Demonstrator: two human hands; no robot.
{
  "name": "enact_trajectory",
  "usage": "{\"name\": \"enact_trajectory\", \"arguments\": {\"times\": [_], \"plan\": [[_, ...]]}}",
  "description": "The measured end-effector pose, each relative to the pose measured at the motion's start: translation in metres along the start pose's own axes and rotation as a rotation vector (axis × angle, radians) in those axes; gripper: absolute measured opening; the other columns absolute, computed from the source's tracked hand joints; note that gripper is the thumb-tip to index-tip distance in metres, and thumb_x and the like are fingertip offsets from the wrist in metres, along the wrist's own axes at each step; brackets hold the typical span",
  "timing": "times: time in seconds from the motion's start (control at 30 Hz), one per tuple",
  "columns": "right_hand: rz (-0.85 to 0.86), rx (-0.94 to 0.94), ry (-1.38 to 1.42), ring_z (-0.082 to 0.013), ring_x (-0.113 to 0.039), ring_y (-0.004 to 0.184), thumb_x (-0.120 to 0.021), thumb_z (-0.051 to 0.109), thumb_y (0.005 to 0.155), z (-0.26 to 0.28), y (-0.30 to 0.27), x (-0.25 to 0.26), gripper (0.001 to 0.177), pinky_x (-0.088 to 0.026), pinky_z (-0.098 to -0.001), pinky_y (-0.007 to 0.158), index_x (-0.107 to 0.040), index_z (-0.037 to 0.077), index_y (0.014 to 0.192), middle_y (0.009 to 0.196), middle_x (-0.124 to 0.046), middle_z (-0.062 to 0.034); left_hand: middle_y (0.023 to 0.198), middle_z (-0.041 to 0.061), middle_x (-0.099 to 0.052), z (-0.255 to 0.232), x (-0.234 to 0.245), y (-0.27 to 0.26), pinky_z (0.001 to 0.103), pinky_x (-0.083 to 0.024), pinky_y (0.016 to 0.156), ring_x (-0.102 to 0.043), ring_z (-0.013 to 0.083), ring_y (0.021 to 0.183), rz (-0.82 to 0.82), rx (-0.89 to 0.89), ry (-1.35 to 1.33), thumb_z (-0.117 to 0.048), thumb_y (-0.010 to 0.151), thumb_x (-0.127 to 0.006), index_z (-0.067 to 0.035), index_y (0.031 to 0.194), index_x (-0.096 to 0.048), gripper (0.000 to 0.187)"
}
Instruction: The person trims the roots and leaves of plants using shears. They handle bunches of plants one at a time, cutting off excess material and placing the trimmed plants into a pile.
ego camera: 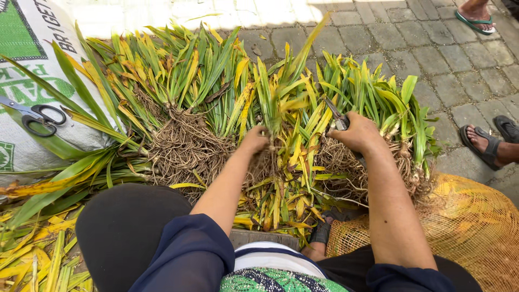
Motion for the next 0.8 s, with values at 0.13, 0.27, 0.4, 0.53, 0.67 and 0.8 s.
{"name": "enact_trajectory", "arguments": {"times": [0.13, 0.27, 0.4, 0.53, 0.67, 0.8], "plan": [[0.042, -0.021, 0.067, -0.0338, -0.061, 0.087, -0.070, 0.020, 0.080, 0.009, -0.020, -0.013, 0.045, -0.048, -0.0470, 0.081, -0.060, -0.001, 0.118, 0.094, -0.061, -0.0196, 0.117, 0.024, -0.060, 0.086, 0.018, 0.050, 0.049, -0.055, 0.081, -0.062, 0.0367, 0.103, -0.112, 0.062, 0.028, -0.007, 0.077, -0.055, -0.007, 0.129, -0.058, 0.052], [0.148, 0.003, 0.087, -0.0277, -0.060, 0.079, -0.073, 0.024, 0.078, -0.003, -0.011, -0.044, 0.046, -0.049, -0.0420, 0.075, -0.059, 0.000, 0.115, 0.090, -0.058, -0.0144, 0.127, 0.024, -0.055, 0.028, 0.024, 0.013, 0.055, -0.047, 0.097, -0.053, 0.0402, 0.120, -0.037, 0.016, -0.079, -0.009, 0.084, -0.051, -0.008, 0.141, -0.046, 0.058], [0.203, 0.058, 0.057, -0.0283, -0.061, 0.086, -0.073, 0.025, 0.079, 0.011, -0.019, -0.049, 0.044, -0.050, -0.0409, 0.078, -0.060, 0.001, 0.113, 0.094, -0.059, -0.0145, 0.132, 0.030, -0.051, -0.022, 0.023, -0.008, 0.060, -0.040, 0.104, -0.046, 0.0456, 0.127, -0.011, -0.139, -0.264, -0.011, 0.090, -0.056, -0.004, 0.144, -0.041, 0.057], [0.222, 0.127, -0.005, -0.0372, -0.063, 0.104, -0.073, 0.038, 0.074, 0.006, -0.004, -0.063, 0.063, -0.049, -0.0478, 0.084, -0.059, 0.001, 0.123, 0.105, -0.064, -0.0216, 0.123, 0.032, -0.054, -0.035, 0.026, -0.006, 0.058, -0.044, 0.100, -0.056, 0.0395, 0.117, -0.031, -0.256, -0.352, -0.004, 0.095, -0.054, 0.003, 0.140, -0.040, 0.048], [0.195, 0.199, 0.054, -0.0403, -0.061, 0.109, -0.072, 0.034, 0.073, 0.019, -0.013, -0.041, 0.069, -0.048, -0.0497, 0.090, -0.054, 0.003, 0.132, 0.112, -0.064, -0.0239, 0.117, 0.026, -0.060, -0.042, 0.031, -0.007, 0.049, -0.056, 0.085, -0.062, 0.0352, 0.105, 0.054, -0.338, -0.777, -0.003, 0.092, -0.059, 0.003, 0.133, -0.049, 0.043], [0.118, 0.254, 0.294, -0.0395, -0.062, 0.107, -0.076, 0.029, 0.074, 0.022, -0.011, -0.036, 0.074, -0.048, -0.0511, 0.090, -0.050, 0.003, 0.137, 0.113, -0.065, -0.0237, 0.105, 0.026, -0.066, -0.067, 0.036, -0.026, 0.046, -0.062, 0.075, -0.068, 0.0357, 0.094, 0.180, -0.342, -1.094, 0.001, 0.088, -0.061, 0.006, 0.123, -0.054, 0.036]]}}
Point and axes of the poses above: each hand's wrist, its own y-axis towards the middle knuckle, its own x-axis out of the back of the hand, z = x × y, the point moved 1 cm from there along y, towards the middle knuckle
